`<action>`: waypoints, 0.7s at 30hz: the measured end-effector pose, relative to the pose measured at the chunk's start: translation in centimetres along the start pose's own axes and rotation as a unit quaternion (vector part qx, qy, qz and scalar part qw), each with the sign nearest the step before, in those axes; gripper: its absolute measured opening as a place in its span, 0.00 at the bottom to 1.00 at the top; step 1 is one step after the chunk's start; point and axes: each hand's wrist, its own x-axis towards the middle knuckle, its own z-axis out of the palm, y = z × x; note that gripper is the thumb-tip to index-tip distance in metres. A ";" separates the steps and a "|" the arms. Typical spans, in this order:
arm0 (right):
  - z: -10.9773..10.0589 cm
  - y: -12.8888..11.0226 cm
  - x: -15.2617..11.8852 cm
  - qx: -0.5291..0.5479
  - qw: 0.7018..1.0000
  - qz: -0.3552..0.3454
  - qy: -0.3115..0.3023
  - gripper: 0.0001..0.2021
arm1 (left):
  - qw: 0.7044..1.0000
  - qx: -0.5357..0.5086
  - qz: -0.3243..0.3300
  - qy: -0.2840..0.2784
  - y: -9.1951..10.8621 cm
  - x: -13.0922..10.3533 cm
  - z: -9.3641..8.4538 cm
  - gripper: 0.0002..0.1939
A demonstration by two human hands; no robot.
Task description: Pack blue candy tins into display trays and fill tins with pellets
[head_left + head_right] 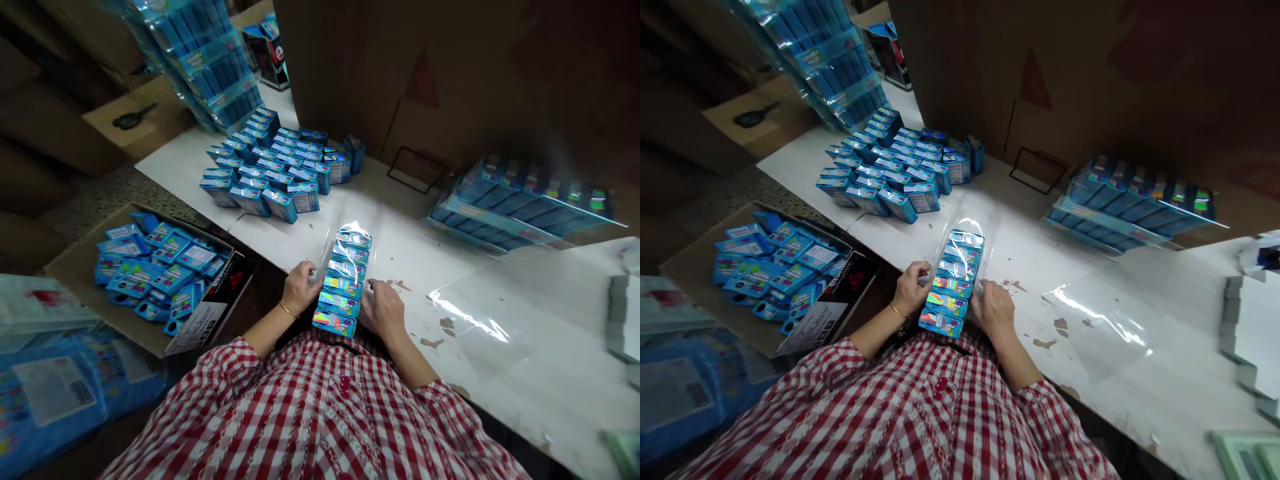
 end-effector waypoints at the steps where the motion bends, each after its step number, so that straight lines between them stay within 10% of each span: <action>1: 0.0 -0.2 0.2 -0.024 1.000 0.004 -0.009 0.08 | 0.999 0.030 0.019 -0.021 0.0 0.2 0.0 0.06; 8: -1.5 -0.3 -0.2 -0.065 0.996 -0.050 -0.024 0.12 | 0.982 0.122 0.126 -0.076 0.7 0.4 -1.9 0.14; 21: -4.5 -1.4 -5.0 0.033 0.981 -0.184 -0.059 0.12 | 0.981 0.013 0.128 -0.148 3.2 -3.9 -6.0 0.12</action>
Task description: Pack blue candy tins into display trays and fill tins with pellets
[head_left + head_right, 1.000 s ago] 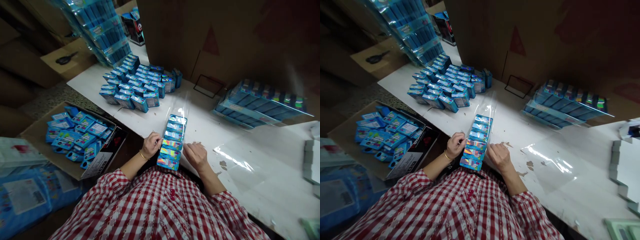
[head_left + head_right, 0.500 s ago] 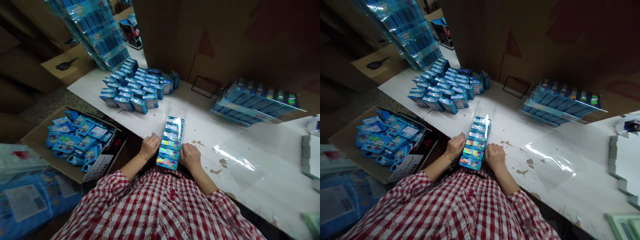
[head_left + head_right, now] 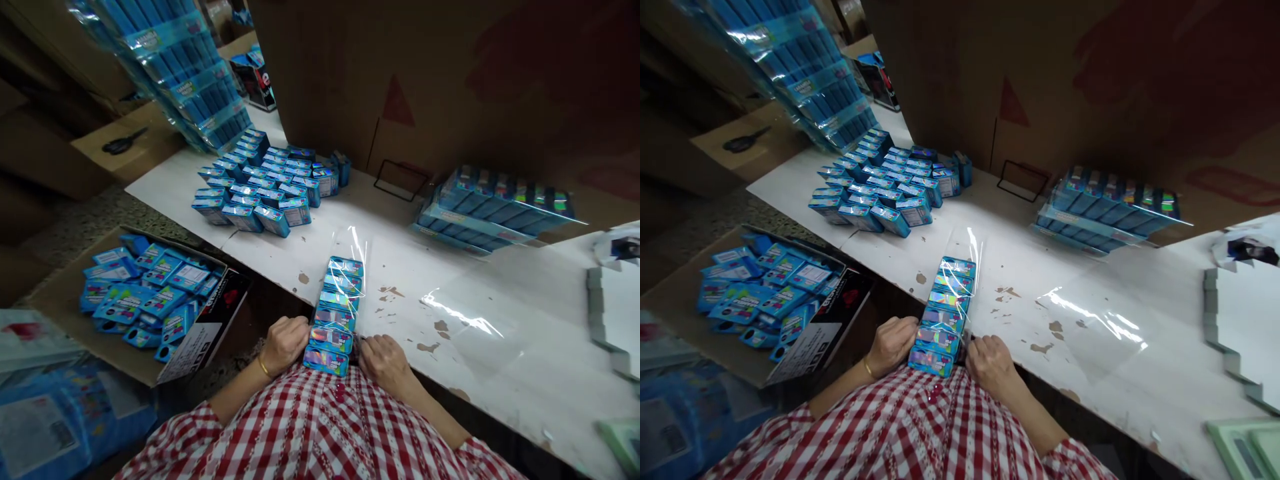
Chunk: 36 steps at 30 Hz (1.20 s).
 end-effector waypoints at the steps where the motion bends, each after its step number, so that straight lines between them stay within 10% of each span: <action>1: 0.0 -0.1 0.2 -0.007 1.000 0.009 0.003 0.12 | 1.000 0.001 -0.008 0.003 0.1 0.0 0.1 0.12; 6: 0.4 0.7 2.2 -0.100 0.986 0.091 0.092 0.07 | 0.995 0.035 -0.017 0.091 -0.6 1.6 1.2 0.04; 13: 0.6 2.5 3.3 -0.085 0.983 0.030 0.159 0.07 | 0.989 0.041 0.058 0.127 -1.8 3.6 1.3 0.02; 22: -0.4 2.7 5.6 0.226 0.915 0.305 0.140 0.12 | 0.988 -0.087 -0.066 0.106 -1.8 5.5 2.0 0.09; 29: -0.5 4.6 5.4 0.056 0.964 0.253 0.065 0.12 | 0.995 0.037 0.054 0.073 -2.1 6.8 2.5 0.08; 33: -0.1 2.6 2.8 0.094 0.952 0.232 0.177 0.12 | 0.995 -0.010 0.041 0.094 -2.3 6.8 2.8 0.09; 36: 1.2 0.2 0.7 0.152 0.977 0.110 0.102 0.10 | 0.994 -0.029 0.033 0.101 -2.2 6.5 2.6 0.09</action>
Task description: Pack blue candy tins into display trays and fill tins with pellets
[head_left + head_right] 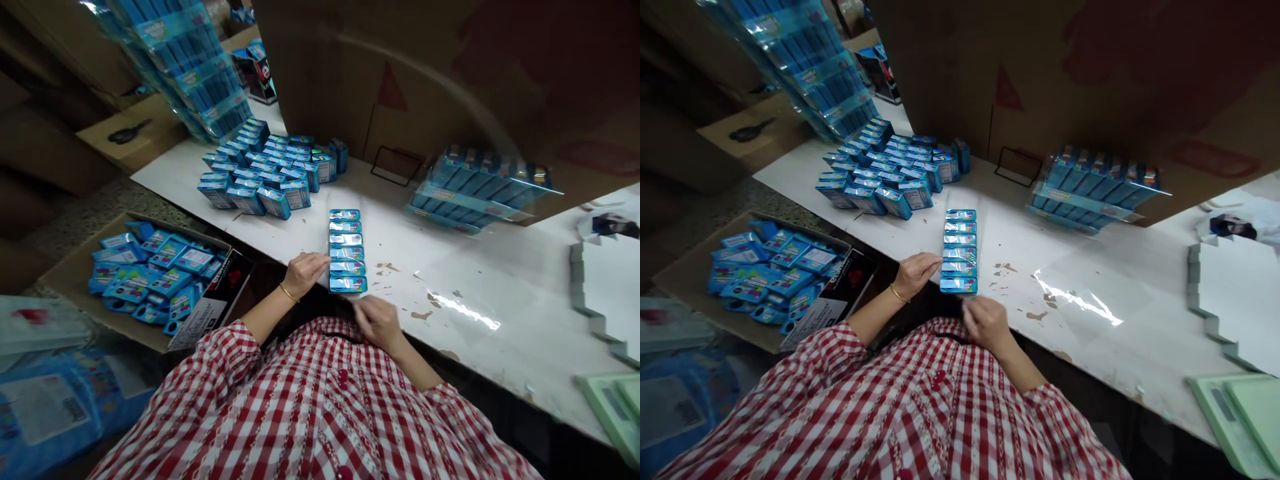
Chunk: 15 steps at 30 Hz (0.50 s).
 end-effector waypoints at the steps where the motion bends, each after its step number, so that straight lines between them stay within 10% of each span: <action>1: 0.7 -0.3 -0.6 0.013 0.998 -0.023 -0.050 0.11 | 1.000 0.008 -0.001 -0.001 0.2 0.0 -0.2 0.09; 4: 2.9 -0.8 -0.8 0.004 0.992 -0.002 -0.126 0.13 | 0.998 0.055 0.004 -0.017 0.6 0.2 -0.7 0.09; 15: 6.4 -0.7 2.6 -0.020 0.987 0.120 -0.103 0.15 | 0.990 0.117 0.048 -0.065 -0.2 -0.8 -1.9 0.11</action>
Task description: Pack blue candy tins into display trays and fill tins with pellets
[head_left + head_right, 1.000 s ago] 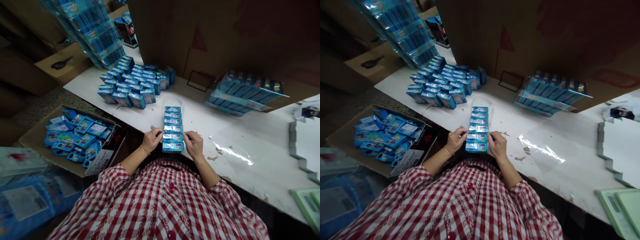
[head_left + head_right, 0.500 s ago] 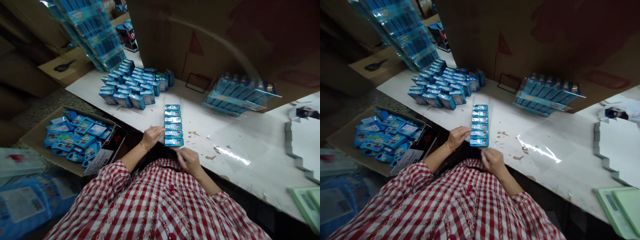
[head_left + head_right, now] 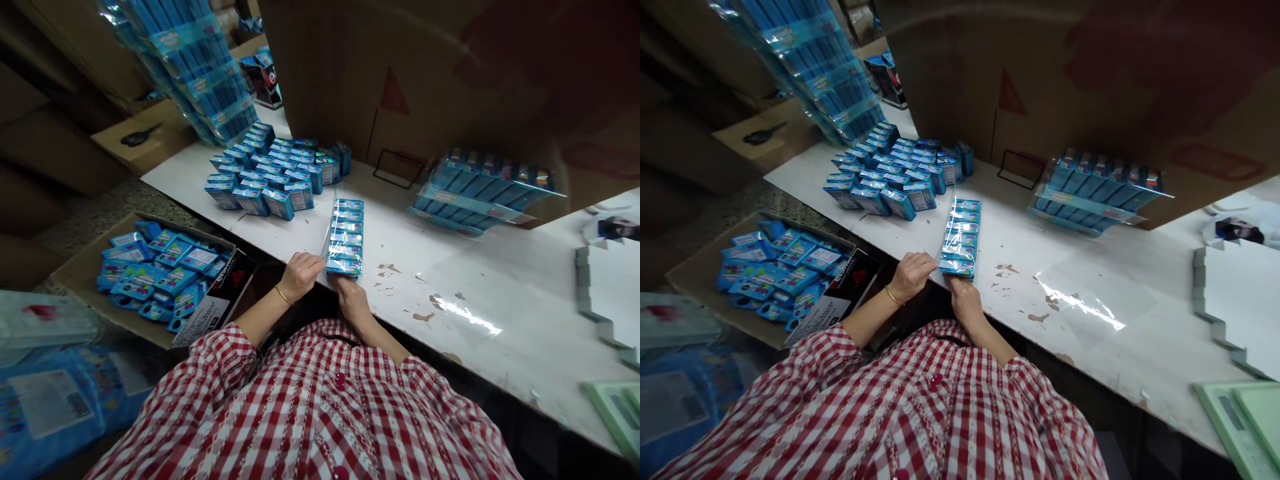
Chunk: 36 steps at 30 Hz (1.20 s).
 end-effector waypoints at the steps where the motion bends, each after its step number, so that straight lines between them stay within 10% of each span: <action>1: 0.1 0.0 0.1 0.007 1.000 0.004 0.002 0.15 | 1.000 0.000 -0.005 -0.001 0.0 -0.1 0.0 0.11; 16: -0.7 -1.4 1.0 0.067 0.996 0.047 0.029 0.15 | 0.999 -0.039 -0.027 0.022 0.1 -0.7 0.1 0.10; 19: -3.0 -2.5 -0.3 0.084 0.995 -0.040 0.047 0.10 | 0.986 -0.096 -0.123 0.055 0.4 -1.4 0.4 0.06; 24: -5.2 -0.6 -0.9 -0.068 0.974 -0.045 0.213 0.13 | 0.939 -0.167 -0.299 0.029 1.5 -2.4 3.1 0.26; 31: -4.3 3.6 1.7 -0.294 0.945 -0.052 0.136 0.11 | 0.927 -0.185 -0.322 0.046 0.8 -2.1 5.6 0.13; 36: -3.7 0.3 0.2 -0.255 0.960 -0.091 0.077 0.12 | 0.905 -0.260 -0.332 0.061 -2.0 -1.7 4.9 0.12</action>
